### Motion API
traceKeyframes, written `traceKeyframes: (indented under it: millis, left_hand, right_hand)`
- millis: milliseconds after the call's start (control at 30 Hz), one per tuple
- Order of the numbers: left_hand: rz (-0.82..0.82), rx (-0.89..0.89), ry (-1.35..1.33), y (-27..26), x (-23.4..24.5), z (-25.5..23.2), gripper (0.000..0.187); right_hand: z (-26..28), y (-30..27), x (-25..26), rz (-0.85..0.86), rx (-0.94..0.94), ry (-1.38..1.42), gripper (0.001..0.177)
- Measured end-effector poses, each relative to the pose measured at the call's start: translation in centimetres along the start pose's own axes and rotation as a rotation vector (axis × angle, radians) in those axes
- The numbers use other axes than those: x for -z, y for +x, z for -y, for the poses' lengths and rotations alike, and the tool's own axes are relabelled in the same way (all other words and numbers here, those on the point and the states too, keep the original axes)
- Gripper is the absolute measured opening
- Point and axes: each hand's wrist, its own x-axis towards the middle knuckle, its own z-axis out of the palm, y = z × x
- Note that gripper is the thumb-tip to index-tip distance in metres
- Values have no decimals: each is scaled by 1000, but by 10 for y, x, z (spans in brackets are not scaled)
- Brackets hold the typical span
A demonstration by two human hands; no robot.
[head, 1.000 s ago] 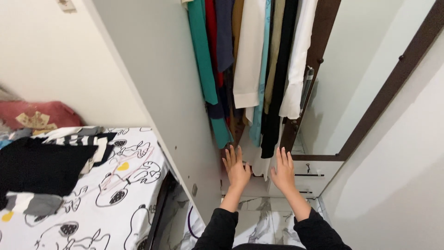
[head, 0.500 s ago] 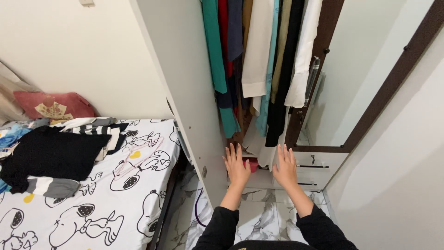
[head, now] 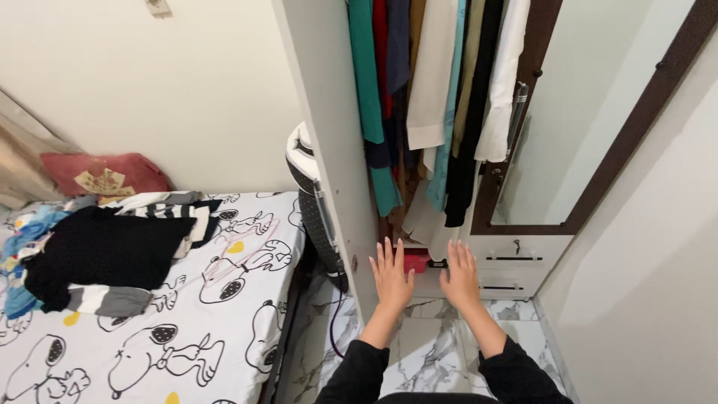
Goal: Organizing clothes in a closet by putting them on hangers and hanging them up.
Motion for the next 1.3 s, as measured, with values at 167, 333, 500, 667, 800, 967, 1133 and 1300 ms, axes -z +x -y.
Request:
traceKeyframes:
  millis: [167,333,500,667,800,967,1133,1300]
  left_hand:
    - [1,0,-2,-28,14,19,90]
    - [43,3,81,-60,43,26,88]
    - [45,62,47,-82,52,32,88]
    - [36,63,66,-93,55,36,89]
    - [24,80,73,-97,62,35,90]
    - [-1,87,91,-94,64,35,89]
    - [-26,139,92,-100,66,39,93]
    - [-41,178,109,-108,77,49,92]
  right_hand:
    - [21,-29,1,59,8,-20,87]
    - [31,-63,3,142,-51,-50,88]
    - [37,-86,10,127,-61,-43,88]
    - [41,-91,17,124,-65,-41,87]
    - [43,-93,20,104,-53,-27,86]
    - [46,-87,24,98,-48,-26,85]
    - [50,-83,21,99,4,-20,83]
    - [56,-80,10,127,67,20,80]
